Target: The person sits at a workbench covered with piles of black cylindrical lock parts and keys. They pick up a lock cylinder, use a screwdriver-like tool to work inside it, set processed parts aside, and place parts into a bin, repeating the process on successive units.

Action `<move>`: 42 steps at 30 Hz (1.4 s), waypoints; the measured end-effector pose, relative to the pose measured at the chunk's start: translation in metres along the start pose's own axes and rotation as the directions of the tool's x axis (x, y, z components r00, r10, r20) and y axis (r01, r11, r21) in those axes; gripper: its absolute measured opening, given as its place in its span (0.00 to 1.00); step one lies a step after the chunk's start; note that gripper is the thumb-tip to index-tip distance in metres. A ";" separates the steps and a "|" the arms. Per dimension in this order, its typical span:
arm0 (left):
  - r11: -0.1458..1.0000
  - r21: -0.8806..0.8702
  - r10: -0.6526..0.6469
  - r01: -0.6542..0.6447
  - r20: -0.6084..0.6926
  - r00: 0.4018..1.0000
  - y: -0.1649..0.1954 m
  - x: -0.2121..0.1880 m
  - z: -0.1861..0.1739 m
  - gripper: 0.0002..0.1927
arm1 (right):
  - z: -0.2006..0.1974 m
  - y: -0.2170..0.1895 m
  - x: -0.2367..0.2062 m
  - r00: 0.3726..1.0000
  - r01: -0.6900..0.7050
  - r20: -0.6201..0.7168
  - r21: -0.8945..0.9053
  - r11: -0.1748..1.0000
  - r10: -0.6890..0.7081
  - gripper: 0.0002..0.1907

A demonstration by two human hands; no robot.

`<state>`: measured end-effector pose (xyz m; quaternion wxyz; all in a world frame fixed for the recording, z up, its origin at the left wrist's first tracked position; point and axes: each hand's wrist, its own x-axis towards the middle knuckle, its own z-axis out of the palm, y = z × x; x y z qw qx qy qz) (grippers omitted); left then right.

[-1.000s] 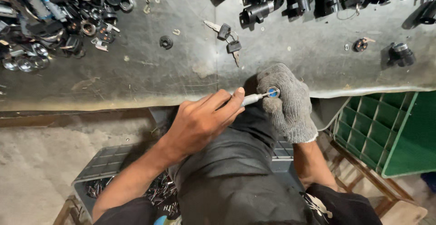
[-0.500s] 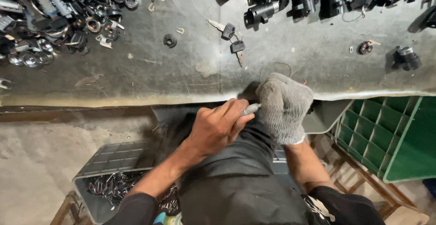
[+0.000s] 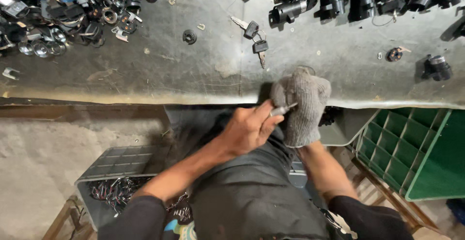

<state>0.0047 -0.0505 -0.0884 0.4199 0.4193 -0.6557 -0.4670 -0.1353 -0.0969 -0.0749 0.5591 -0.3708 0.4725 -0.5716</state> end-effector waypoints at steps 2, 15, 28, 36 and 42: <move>0.994 0.068 -0.079 0.082 -0.042 0.996 0.007 0.004 0.003 0.13 | 0.002 0.000 -0.001 0.982 -0.105 -0.130 0.216 0.971 0.135 0.22; 0.946 0.285 -0.184 0.154 0.081 0.980 0.034 0.020 -0.032 0.14 | -0.022 0.015 0.007 0.967 0.239 0.170 -0.342 0.909 -0.190 0.37; 0.888 0.420 -0.257 0.186 0.119 0.959 0.034 0.027 -0.039 0.17 | 0.009 -0.008 0.014 0.920 0.389 0.232 -0.648 0.655 -0.317 0.37; 0.908 0.384 -0.226 0.168 0.110 0.968 0.034 0.030 -0.042 0.16 | -0.014 0.024 0.006 0.966 0.259 0.121 -0.502 0.825 -0.229 0.28; 0.889 0.441 -0.211 0.122 0.159 0.964 0.031 0.026 -0.045 0.15 | -0.016 0.026 0.006 0.951 0.308 0.162 -0.574 0.759 -0.264 0.23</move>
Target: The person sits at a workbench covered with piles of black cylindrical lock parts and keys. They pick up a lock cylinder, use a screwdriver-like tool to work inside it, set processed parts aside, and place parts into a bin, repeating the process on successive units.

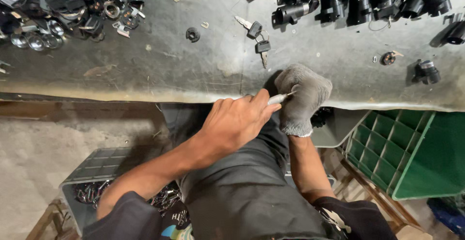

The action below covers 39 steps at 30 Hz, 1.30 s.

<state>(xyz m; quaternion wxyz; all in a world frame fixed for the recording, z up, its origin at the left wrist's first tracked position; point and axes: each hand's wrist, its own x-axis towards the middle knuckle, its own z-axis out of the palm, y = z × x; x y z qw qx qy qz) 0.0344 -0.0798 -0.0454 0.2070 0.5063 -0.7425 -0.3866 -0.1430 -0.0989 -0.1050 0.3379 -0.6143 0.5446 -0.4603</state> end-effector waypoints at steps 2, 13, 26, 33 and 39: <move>0.998 -0.064 0.002 -0.002 0.006 1.000 -0.005 0.001 0.003 0.15 | -0.004 -0.005 0.001 0.997 0.068 0.047 -0.132 0.989 -0.062 0.21; 0.981 -0.161 0.083 -0.108 -0.152 0.985 -0.007 0.006 0.047 0.14 | 0.006 -0.004 -0.010 0.791 -0.240 -0.189 0.778 0.580 0.581 0.17; 0.967 -0.238 -0.104 0.092 -0.037 0.994 -0.003 -0.008 0.014 0.13 | -0.006 0.077 -0.040 0.808 -0.348 0.030 0.830 0.436 0.588 0.19; 0.999 0.038 0.008 -0.003 -0.118 0.993 0.001 0.002 -0.004 0.15 | -0.002 0.069 -0.040 0.828 -0.333 0.022 0.824 0.459 0.561 0.26; 0.990 0.139 0.028 -0.020 -0.062 0.998 -0.002 0.002 -0.007 0.16 | 0.007 0.012 -0.008 0.968 -0.186 -0.084 0.394 0.900 0.237 0.23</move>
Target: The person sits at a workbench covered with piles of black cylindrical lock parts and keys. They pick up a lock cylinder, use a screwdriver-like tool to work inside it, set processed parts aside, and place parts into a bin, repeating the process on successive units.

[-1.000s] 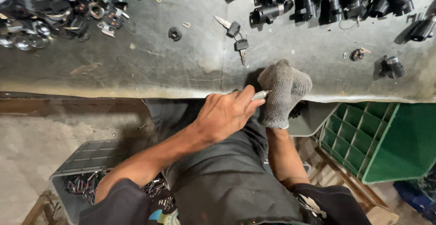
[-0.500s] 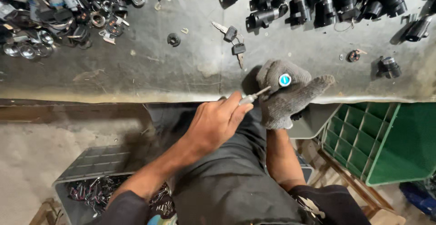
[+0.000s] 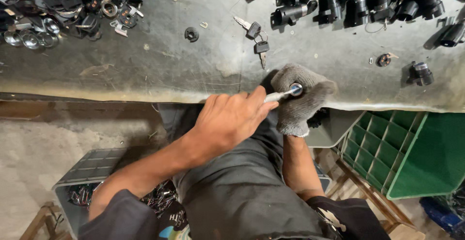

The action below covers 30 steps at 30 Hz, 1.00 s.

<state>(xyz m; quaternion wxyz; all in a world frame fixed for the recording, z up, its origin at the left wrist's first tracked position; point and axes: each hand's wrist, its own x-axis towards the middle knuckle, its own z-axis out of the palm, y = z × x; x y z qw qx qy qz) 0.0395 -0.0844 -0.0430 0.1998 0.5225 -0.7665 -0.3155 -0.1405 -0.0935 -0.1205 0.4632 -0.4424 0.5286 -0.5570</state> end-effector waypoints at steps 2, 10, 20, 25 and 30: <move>0.999 -0.043 -0.017 0.021 0.081 0.997 -0.002 0.000 0.001 0.16 | 0.010 -0.019 0.005 0.990 0.131 0.081 -0.249 0.960 -0.114 0.17; 0.985 0.007 0.172 -0.172 0.013 0.985 -0.018 0.004 0.006 0.15 | 0.012 -0.044 0.007 0.975 0.212 0.176 -0.578 0.788 -0.133 0.10; 0.916 0.094 0.390 -0.390 0.025 0.921 -0.033 0.020 0.015 0.19 | -0.005 -0.039 0.001 0.972 0.217 0.203 -0.572 0.791 -0.119 0.08; 0.910 0.106 0.396 -0.400 0.056 0.917 -0.037 0.021 0.016 0.19 | -0.005 -0.037 0.000 0.982 0.149 0.172 -0.469 0.871 -0.075 0.08; 0.907 -0.038 0.420 -0.419 0.024 0.907 -0.038 0.022 0.019 0.18 | 0.002 -0.050 0.005 0.898 0.431 0.358 -0.598 0.676 -0.256 0.08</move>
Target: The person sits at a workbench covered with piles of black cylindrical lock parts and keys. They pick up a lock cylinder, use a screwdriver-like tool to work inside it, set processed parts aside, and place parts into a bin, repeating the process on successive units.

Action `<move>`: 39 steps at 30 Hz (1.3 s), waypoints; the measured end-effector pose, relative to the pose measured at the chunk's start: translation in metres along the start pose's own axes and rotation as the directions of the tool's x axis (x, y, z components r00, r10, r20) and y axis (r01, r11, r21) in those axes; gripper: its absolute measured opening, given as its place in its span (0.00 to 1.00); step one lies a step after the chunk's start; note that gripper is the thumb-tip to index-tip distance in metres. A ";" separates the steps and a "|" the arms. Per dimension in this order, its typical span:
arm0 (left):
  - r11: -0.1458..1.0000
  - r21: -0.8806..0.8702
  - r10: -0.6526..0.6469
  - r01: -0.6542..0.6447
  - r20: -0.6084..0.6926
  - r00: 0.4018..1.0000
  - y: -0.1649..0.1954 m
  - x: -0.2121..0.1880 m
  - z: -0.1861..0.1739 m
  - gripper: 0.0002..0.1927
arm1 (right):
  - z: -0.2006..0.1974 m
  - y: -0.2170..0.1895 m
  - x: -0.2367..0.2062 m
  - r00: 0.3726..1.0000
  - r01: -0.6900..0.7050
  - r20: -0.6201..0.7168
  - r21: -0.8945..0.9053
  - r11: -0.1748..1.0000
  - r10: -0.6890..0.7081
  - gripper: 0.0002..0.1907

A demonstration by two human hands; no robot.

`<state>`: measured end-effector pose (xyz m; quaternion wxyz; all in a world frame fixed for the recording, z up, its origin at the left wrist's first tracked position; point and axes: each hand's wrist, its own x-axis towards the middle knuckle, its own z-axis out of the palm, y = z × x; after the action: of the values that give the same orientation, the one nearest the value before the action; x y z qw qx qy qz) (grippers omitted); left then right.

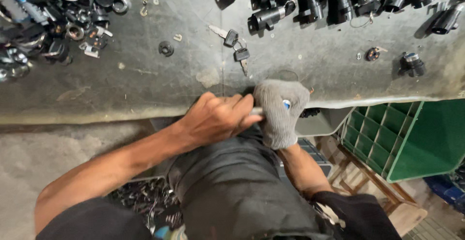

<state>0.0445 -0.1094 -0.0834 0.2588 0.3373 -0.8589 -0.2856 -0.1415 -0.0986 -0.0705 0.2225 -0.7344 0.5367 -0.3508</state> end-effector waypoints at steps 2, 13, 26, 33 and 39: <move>0.999 0.010 -0.051 0.051 -0.006 0.999 0.001 0.000 0.000 0.18 | -0.001 -0.004 0.007 0.990 0.142 -0.003 -0.066 0.988 -0.142 0.11; 0.966 0.130 -0.230 0.223 0.040 0.972 0.020 -0.002 -0.021 0.16 | 0.016 0.011 -0.019 0.963 -0.228 -0.103 0.185 0.956 0.250 0.08; 0.867 -0.303 -0.379 0.394 0.111 0.919 0.028 -0.012 -0.002 0.15 | 0.035 0.030 -0.054 0.915 -0.333 -0.117 0.318 0.888 0.385 0.08; 0.828 -0.421 -0.390 0.370 0.041 0.920 0.033 -0.011 0.022 0.12 | 0.042 0.054 -0.073 0.801 -0.448 -0.119 0.530 0.720 0.587 0.05; 0.761 -0.550 -0.414 0.346 0.000 0.910 0.035 -0.005 0.030 0.11 | 0.045 0.046 -0.060 0.798 -0.378 -0.164 0.612 0.694 0.580 0.05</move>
<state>0.0132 -0.0752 -0.0822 0.3311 0.4347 -0.6400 -0.5403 -0.1474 -0.0595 -0.1489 0.4111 -0.3960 0.6178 -0.5408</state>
